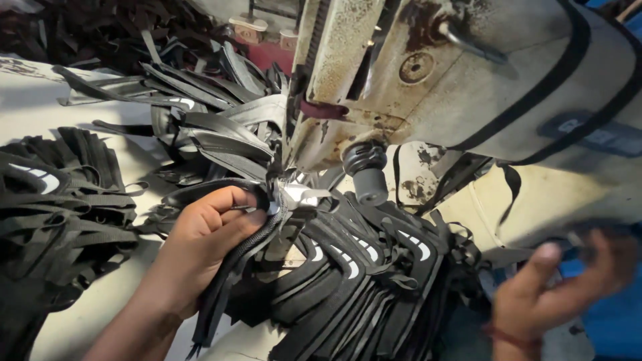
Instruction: Stitch together textile components of a shoe upper using an industrial sewing machine.
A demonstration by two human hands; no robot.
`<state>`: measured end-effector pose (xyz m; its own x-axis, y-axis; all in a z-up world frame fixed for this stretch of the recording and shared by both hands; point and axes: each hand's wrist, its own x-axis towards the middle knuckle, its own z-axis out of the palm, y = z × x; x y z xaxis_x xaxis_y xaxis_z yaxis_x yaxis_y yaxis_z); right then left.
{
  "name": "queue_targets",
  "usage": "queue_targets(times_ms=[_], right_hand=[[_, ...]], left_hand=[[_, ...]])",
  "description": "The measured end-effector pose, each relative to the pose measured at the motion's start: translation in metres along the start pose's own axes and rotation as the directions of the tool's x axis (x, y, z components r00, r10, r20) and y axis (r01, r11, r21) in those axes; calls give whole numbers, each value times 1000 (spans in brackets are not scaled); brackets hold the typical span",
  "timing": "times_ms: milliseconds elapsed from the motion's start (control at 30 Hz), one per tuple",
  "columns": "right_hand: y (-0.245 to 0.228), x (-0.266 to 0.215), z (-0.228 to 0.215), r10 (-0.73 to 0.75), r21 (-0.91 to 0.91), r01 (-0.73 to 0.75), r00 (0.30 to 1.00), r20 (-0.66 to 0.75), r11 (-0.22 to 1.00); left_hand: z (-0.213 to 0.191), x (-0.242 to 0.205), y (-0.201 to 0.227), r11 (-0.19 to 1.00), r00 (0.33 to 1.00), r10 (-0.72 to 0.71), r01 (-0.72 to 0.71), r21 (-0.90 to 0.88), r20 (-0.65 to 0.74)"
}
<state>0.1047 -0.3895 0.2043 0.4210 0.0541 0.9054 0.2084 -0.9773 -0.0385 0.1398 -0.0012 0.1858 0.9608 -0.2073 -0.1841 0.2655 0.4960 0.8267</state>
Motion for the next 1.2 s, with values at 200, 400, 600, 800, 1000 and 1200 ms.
queue_targets(times_ms=[200, 400, 600, 800, 1000, 1200], right_hand=[[-14, 15, -8, 89, 55, -90, 996, 14, 994], [-36, 11, 3, 253, 85, -253, 967, 14, 964], [-129, -21, 27, 307, 566, -444, 895, 325, 695], [-206, 11, 31, -77, 670, -553, 741, 668, 495], [-221, 27, 37, -82, 709, -475, 799, 596, 521], [-218, 33, 41, -96, 703, -477, 789, 607, 528]], left_hand=[[-15, 17, -4, 995, 991, 92, -86, -58, 100], [-11, 21, 1, 1000, 1000, -4, 4, -25, 5], [-12, 25, -8, 992, 1000, -16, 16, -121, 2], [26, 7, -22, 983, 962, 181, -179, 27, -205], [25, -7, -37, 955, 924, 293, -268, 131, -246], [22, -16, -44, 951, 923, 302, -274, 141, -238]])
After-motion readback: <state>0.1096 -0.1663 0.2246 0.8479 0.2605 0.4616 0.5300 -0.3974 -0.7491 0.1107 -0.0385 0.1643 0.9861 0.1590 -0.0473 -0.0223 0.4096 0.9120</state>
